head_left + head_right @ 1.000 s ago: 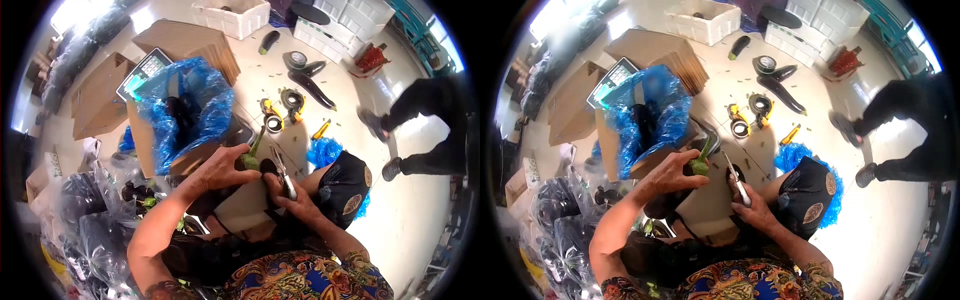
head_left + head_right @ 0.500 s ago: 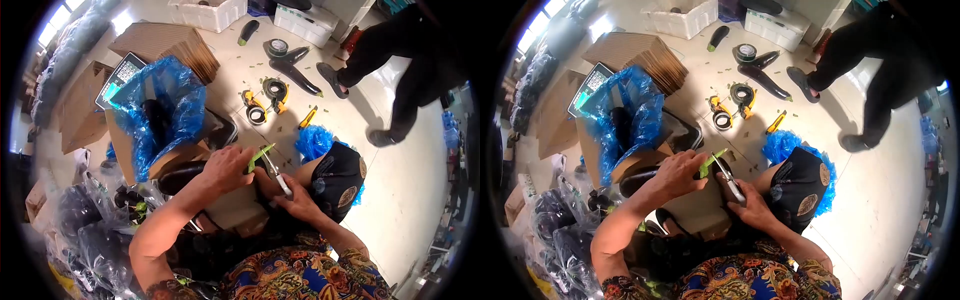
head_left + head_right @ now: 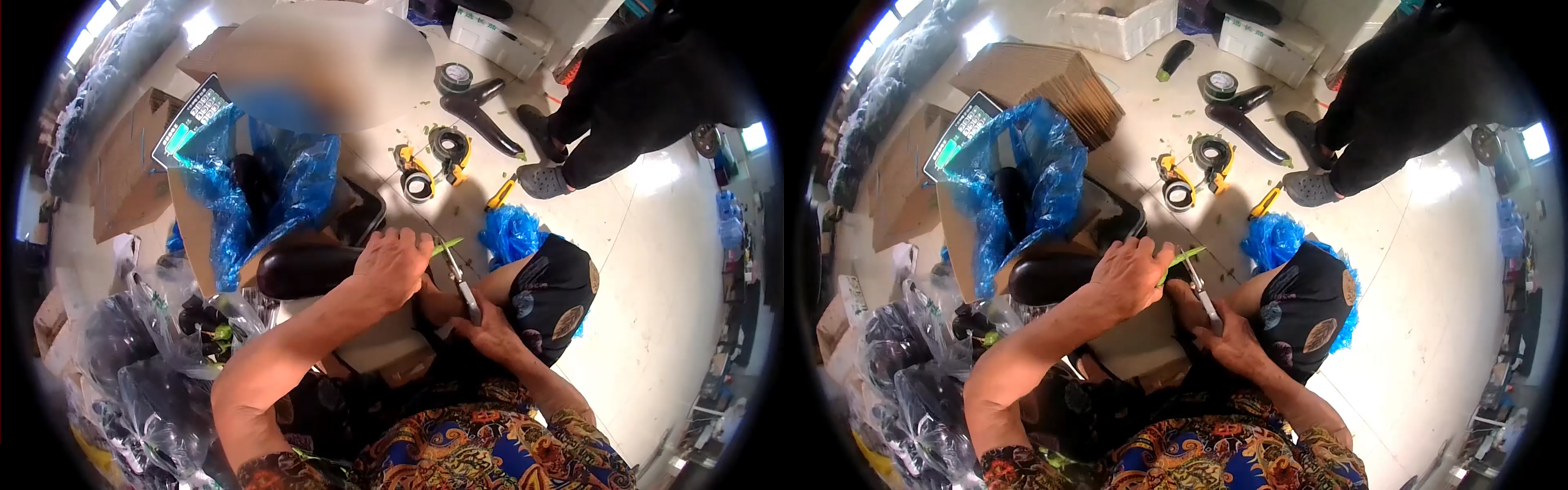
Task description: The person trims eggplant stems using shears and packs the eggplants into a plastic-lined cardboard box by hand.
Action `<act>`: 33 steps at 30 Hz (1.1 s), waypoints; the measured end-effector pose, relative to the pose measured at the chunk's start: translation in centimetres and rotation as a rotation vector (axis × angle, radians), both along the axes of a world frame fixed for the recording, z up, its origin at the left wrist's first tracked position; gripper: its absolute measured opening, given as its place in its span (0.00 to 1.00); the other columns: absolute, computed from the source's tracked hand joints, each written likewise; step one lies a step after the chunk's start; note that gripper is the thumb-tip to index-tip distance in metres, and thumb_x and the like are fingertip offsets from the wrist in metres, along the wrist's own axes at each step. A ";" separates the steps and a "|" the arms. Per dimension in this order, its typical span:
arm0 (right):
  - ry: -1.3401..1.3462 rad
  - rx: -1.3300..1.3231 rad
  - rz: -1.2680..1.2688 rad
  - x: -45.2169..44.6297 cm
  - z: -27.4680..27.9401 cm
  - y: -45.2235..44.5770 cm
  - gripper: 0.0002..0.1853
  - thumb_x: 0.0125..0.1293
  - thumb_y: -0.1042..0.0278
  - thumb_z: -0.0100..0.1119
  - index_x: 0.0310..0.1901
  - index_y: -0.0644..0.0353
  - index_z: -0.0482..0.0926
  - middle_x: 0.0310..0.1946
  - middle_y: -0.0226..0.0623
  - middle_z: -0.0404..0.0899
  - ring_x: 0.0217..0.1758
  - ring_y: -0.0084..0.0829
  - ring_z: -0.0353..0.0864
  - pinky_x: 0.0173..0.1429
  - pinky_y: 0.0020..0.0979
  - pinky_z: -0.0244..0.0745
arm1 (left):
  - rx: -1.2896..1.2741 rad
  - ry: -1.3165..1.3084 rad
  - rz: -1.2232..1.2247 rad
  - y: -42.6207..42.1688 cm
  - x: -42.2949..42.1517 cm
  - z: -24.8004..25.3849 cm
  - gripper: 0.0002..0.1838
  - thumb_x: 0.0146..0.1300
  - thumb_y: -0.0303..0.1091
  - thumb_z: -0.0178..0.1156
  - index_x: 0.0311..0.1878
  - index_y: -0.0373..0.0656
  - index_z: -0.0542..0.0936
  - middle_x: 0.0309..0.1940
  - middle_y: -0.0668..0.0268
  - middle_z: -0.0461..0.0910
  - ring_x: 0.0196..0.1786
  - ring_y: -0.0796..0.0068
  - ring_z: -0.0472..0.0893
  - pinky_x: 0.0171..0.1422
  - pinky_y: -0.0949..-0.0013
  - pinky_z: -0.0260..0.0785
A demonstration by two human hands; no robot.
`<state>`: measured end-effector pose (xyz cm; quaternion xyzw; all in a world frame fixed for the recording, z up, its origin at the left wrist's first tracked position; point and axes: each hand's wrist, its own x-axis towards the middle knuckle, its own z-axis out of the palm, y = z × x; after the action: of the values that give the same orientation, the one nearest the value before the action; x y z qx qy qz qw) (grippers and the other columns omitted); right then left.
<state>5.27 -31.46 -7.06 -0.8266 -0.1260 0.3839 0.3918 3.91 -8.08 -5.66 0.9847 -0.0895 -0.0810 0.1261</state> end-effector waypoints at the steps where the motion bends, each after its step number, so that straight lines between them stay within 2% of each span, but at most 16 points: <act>1: 0.002 -0.017 0.018 0.2 -0.4 -0.2 0.29 0.61 0.59 0.66 0.61 0.61 0.69 0.46 0.49 0.81 0.49 0.45 0.81 0.55 0.39 0.73 | 0.016 0.001 -0.008 0.0 0.0 -0.1 0.33 0.52 0.39 0.69 0.61 0.41 0.71 0.42 0.56 0.75 0.48 0.55 0.78 0.51 0.54 0.69; 5: 0.007 0.059 -0.091 -1.4 -2.7 -0.5 0.26 0.62 0.58 0.65 0.57 0.62 0.72 0.43 0.44 0.81 0.46 0.39 0.80 0.53 0.37 0.73 | 0.040 -0.015 0.012 -0.1 0.1 -1.4 0.32 0.52 0.40 0.69 0.61 0.44 0.71 0.41 0.56 0.75 0.47 0.54 0.78 0.50 0.54 0.70; 8: 0.161 0.130 -0.136 -1.0 -4.1 -1.1 0.25 0.63 0.58 0.65 0.56 0.63 0.72 0.42 0.38 0.79 0.46 0.33 0.78 0.53 0.35 0.73 | -0.152 -0.356 0.051 1.5 -1.6 -1.9 0.31 0.51 0.42 0.70 0.58 0.46 0.72 0.38 0.54 0.76 0.45 0.50 0.79 0.48 0.52 0.71; 9: 0.300 0.189 -0.176 -0.6 -2.2 -0.6 0.23 0.63 0.59 0.65 0.54 0.63 0.73 0.41 0.33 0.77 0.45 0.29 0.75 0.53 0.33 0.72 | -0.244 -0.213 0.071 2.6 -1.6 0.6 0.30 0.50 0.42 0.70 0.56 0.46 0.73 0.37 0.53 0.77 0.44 0.48 0.79 0.47 0.51 0.71; 10: 0.237 0.121 -0.214 -0.9 -5.1 -1.2 0.22 0.63 0.61 0.64 0.54 0.63 0.73 0.42 0.33 0.76 0.44 0.28 0.75 0.51 0.31 0.71 | -0.340 -0.067 0.114 4.1 -1.5 4.2 0.28 0.50 0.42 0.70 0.54 0.46 0.74 0.36 0.52 0.78 0.42 0.46 0.80 0.46 0.50 0.72; 11: 0.264 0.124 -0.254 -1.1 -5.2 -1.0 0.22 0.63 0.61 0.64 0.55 0.63 0.72 0.42 0.34 0.76 0.44 0.28 0.75 0.51 0.31 0.71 | -0.468 -0.137 0.142 5.6 -2.8 5.7 0.25 0.51 0.41 0.69 0.51 0.42 0.76 0.32 0.53 0.78 0.38 0.46 0.80 0.43 0.52 0.73; 13: 0.309 0.183 -0.328 -2.1 -5.6 0.5 0.21 0.64 0.63 0.64 0.55 0.61 0.72 0.42 0.33 0.77 0.44 0.29 0.76 0.51 0.30 0.71 | -0.574 -0.067 0.262 8.7 -6.4 11.2 0.23 0.53 0.38 0.68 0.51 0.38 0.77 0.33 0.54 0.81 0.36 0.61 0.82 0.41 0.61 0.73; 14: 0.377 0.142 -0.284 -2.2 -6.4 1.0 0.18 0.64 0.64 0.63 0.52 0.60 0.73 0.39 0.31 0.76 0.42 0.27 0.77 0.49 0.30 0.72 | -0.574 -0.162 0.309 10.2 -9.1 13.4 0.23 0.53 0.38 0.69 0.50 0.38 0.78 0.34 0.54 0.83 0.37 0.68 0.83 0.43 0.64 0.74; 16: 0.493 0.222 -0.197 -2.7 -8.7 1.9 0.16 0.65 0.64 0.63 0.50 0.60 0.73 0.38 0.31 0.76 0.40 0.26 0.77 0.46 0.30 0.73 | -0.484 -0.365 0.611 11.0 -15.5 17.0 0.24 0.50 0.42 0.67 0.45 0.34 0.79 0.34 0.45 0.81 0.40 0.54 0.83 0.46 0.58 0.74; 17: 0.542 0.252 -0.171 -3.2 -9.4 2.5 0.15 0.65 0.64 0.63 0.49 0.59 0.73 0.37 0.30 0.76 0.40 0.26 0.77 0.45 0.30 0.73 | -0.467 -0.444 0.745 11.7 -18.6 16.9 0.25 0.51 0.44 0.66 0.47 0.35 0.79 0.36 0.46 0.82 0.41 0.52 0.83 0.47 0.58 0.73; 19: 0.549 0.180 -0.140 -3.9 -8.6 1.8 0.14 0.65 0.63 0.63 0.49 0.59 0.73 0.36 0.30 0.76 0.38 0.25 0.77 0.43 0.30 0.74 | -0.237 -0.390 0.875 11.5 -24.6 16.6 0.27 0.52 0.47 0.66 0.49 0.36 0.79 0.36 0.48 0.82 0.41 0.51 0.83 0.47 0.59 0.74; 21: 0.569 0.145 -0.079 -4.4 -8.9 2.4 0.14 0.65 0.63 0.63 0.48 0.58 0.73 0.36 0.30 0.76 0.37 0.25 0.77 0.41 0.30 0.74 | -0.240 -0.268 1.060 10.4 -31.5 15.4 0.31 0.56 0.47 0.69 0.59 0.40 0.76 0.36 0.61 0.83 0.41 0.72 0.81 0.50 0.66 0.73; 23: 0.615 0.111 -0.011 -4.4 -10.4 2.5 0.14 0.65 0.63 0.63 0.48 0.58 0.74 0.36 0.30 0.76 0.37 0.25 0.77 0.41 0.29 0.73 | -0.243 -0.149 1.334 7.0 -37.5 13.5 0.31 0.56 0.48 0.68 0.59 0.41 0.75 0.36 0.62 0.81 0.40 0.72 0.79 0.49 0.67 0.72; 27: 0.615 0.069 0.100 -4.3 -10.8 4.0 0.13 0.65 0.63 0.63 0.47 0.58 0.74 0.35 0.30 0.76 0.36 0.25 0.77 0.40 0.28 0.72 | -0.377 -0.043 1.732 -1.6 -48.5 7.1 0.29 0.55 0.47 0.68 0.57 0.43 0.75 0.36 0.61 0.81 0.39 0.69 0.79 0.49 0.65 0.72; 29: 0.590 0.057 0.171 -4.0 -11.5 4.2 0.13 0.66 0.62 0.63 0.47 0.58 0.74 0.35 0.30 0.76 0.36 0.25 0.77 0.39 0.28 0.72 | -0.309 -0.002 1.863 -6.4 -52.9 3.9 0.29 0.54 0.47 0.69 0.56 0.43 0.75 0.35 0.58 0.81 0.38 0.68 0.79 0.49 0.64 0.72; 33: 0.644 0.039 0.139 -4.3 -12.8 3.4 0.13 0.66 0.62 0.62 0.47 0.58 0.74 0.34 0.30 0.76 0.35 0.24 0.76 0.39 0.28 0.71 | -0.202 0.102 2.046 -14.5 -61.2 -1.2 0.27 0.53 0.42 0.70 0.54 0.43 0.74 0.36 0.53 0.82 0.41 0.56 0.82 0.48 0.59 0.73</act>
<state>0.99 -28.06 -19.89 -0.6446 -0.0591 0.6487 0.4002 -57.28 -22.57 -6.89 0.5699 0.7910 0.0312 0.2206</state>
